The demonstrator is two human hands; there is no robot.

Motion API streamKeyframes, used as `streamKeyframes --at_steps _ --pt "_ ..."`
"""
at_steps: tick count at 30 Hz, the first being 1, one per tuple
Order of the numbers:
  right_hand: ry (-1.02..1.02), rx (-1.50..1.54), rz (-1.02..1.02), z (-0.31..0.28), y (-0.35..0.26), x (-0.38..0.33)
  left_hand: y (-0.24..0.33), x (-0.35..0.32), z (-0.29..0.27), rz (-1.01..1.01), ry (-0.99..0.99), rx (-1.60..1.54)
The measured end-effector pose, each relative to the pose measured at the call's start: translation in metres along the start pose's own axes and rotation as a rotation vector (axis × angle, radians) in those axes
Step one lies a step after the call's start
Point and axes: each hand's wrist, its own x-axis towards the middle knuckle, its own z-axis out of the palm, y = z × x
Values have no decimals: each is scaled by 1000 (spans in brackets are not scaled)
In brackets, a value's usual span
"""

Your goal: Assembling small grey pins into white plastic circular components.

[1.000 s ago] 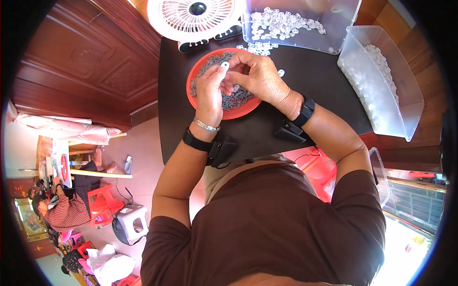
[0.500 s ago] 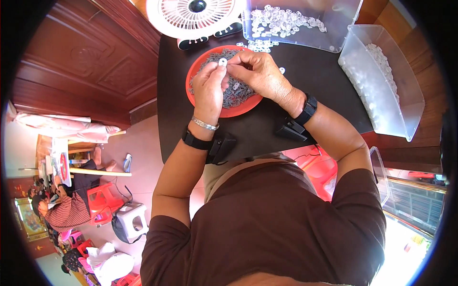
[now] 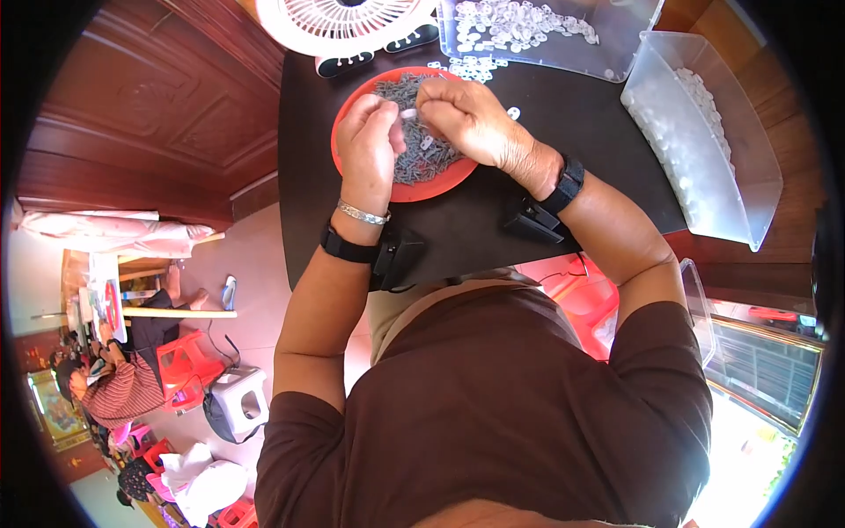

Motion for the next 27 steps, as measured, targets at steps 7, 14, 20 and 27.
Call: streamKeyframes --at_steps 7,14,20,27 --pt "-20 -130 131 -13 12 9 6 1 0 -56 22 4" --pt "-59 -65 -13 -6 5 5 0 1 1 -92 -176 134" --pt "4 46 -13 -5 11 6 2 2 -3 -82 -99 76" --pt "64 -99 70 -13 19 9 6 3 -1 -11 -50 128"
